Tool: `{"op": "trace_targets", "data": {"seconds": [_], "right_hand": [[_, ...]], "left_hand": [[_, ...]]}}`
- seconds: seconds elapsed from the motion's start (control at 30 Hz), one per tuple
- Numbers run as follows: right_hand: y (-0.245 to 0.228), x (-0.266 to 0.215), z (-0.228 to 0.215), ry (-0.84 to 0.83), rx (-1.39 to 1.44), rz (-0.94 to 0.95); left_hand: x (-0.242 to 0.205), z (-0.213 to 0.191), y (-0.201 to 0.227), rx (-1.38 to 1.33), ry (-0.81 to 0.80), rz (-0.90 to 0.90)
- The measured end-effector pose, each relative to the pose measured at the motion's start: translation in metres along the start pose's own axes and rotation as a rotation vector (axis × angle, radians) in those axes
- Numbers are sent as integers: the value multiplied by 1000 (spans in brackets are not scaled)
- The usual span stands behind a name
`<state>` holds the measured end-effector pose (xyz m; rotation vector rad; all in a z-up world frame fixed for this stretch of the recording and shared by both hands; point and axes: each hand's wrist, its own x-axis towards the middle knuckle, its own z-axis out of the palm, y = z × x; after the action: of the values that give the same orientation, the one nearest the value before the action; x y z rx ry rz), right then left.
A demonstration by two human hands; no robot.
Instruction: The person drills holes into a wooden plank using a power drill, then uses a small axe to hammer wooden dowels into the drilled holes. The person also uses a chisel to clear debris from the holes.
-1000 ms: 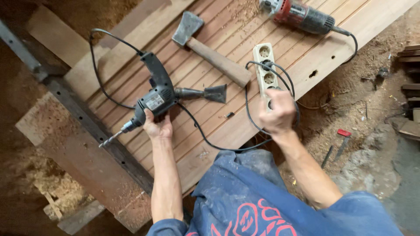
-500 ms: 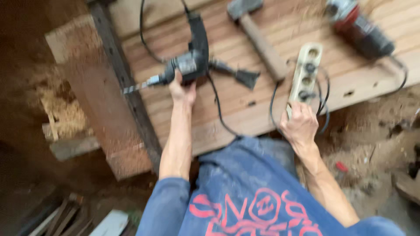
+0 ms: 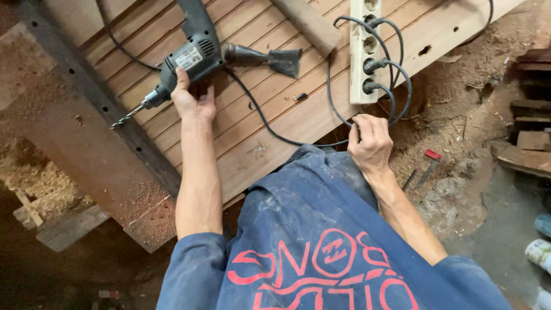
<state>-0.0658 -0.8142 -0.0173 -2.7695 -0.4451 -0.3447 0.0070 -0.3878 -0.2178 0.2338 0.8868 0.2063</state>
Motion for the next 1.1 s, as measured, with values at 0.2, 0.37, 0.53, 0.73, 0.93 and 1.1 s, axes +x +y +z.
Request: {"op": "trace_targets", "data": {"seconds": [0.2, 0.37, 0.53, 0.73, 0.93, 1.1], "right_hand": [[14, 17, -18, 190, -165, 147], [35, 61, -6, -32, -266, 270], [34, 98, -5, -359, -297, 427], [48, 113, 2, -568, -179, 543], [109, 104, 22, -687, -12, 291], [128, 110, -10, -717, 446, 680]], "left_hand": [[-26, 22, 6, 225, 153, -66], [-73, 54, -22, 449, 390, 116], [-173, 70, -173, 1514, -377, 1019], [-181, 103, -322, 1632, -497, 1163], [-141, 98, -370, 1710, -355, 1290], [-146, 104, -371, 1556, -434, 1288]]}}
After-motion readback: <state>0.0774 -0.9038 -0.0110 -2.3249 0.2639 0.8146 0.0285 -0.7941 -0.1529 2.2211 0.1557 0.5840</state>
